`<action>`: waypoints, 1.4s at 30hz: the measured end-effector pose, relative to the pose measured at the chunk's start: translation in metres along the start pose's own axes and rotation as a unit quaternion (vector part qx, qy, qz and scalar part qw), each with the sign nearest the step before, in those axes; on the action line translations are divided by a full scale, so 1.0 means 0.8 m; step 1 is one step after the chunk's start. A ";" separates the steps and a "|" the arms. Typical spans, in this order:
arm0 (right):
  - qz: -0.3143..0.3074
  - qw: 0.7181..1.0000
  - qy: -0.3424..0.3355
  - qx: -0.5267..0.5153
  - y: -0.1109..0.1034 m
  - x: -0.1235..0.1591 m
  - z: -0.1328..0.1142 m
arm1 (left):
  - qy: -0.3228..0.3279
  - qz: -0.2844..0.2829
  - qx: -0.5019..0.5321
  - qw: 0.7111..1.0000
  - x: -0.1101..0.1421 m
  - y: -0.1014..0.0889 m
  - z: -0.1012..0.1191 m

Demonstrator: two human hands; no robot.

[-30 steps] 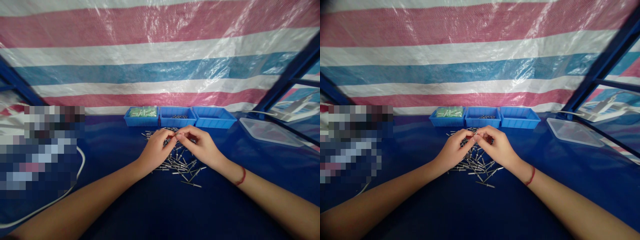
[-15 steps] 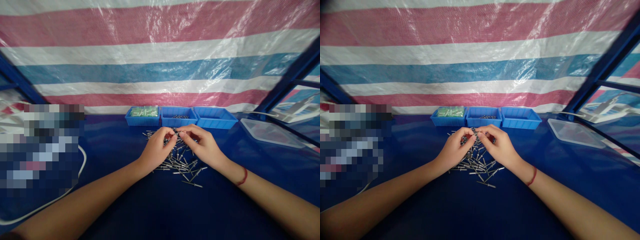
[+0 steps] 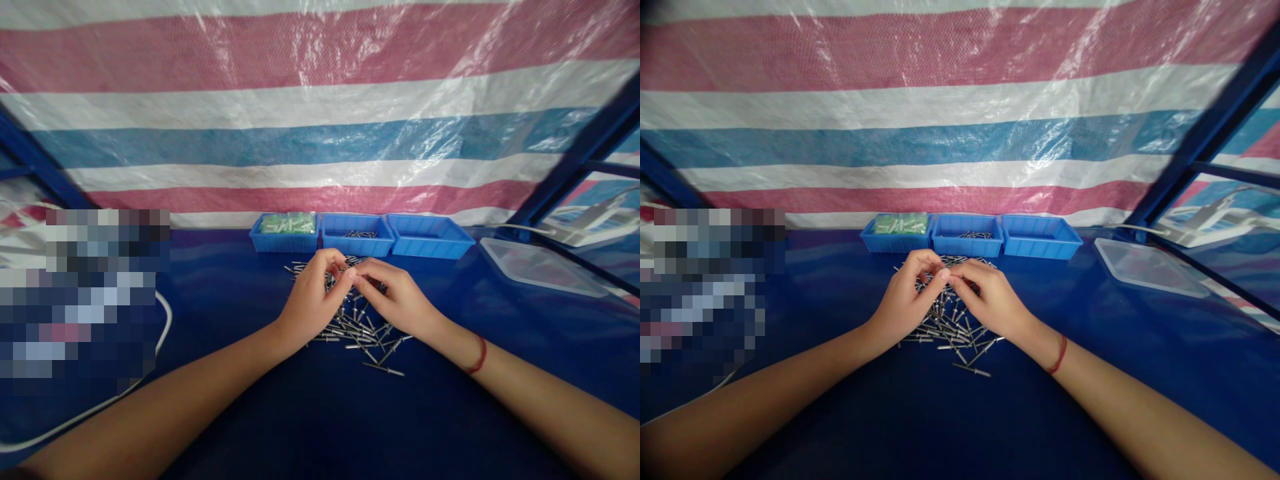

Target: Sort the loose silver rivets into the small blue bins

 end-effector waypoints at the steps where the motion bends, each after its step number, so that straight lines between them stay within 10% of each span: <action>1: 0.010 1.000 0.013 0.000 -0.001 0.000 0.003 | 0.000 0.007 0.008 1.000 0.000 0.000 -0.001; 8: 0.178 0.960 0.174 0.129 -0.059 0.014 0.059 | 0.003 0.000 0.000 1.000 -0.001 0.005 -0.004; 13: 0.186 0.926 0.189 0.270 -0.086 0.015 0.074 | 0.016 -0.028 -0.024 0.999 0.000 0.008 0.002; 24: 0.162 0.907 0.200 0.333 -0.080 0.010 0.077 | 0.060 -0.079 -0.061 0.993 -0.005 0.016 0.017; 35: 0.169 0.935 0.175 0.258 -0.069 0.008 0.062 | 0.113 -0.301 -0.210 0.923 0.005 0.056 0.040; 42: 0.159 0.950 0.150 0.221 -0.058 0.008 0.052 | 0.079 -0.267 -0.259 0.925 -0.004 0.049 0.031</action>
Point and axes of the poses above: each hand's wrist, its own x-axis away from the middle knuckle, its own y-axis out of the palm, z = x × y, the point moved 7 cm from there along -x, towards the middle knuckle, and after that the axes turned 15 degrees about -z, right-handed, at the moved point
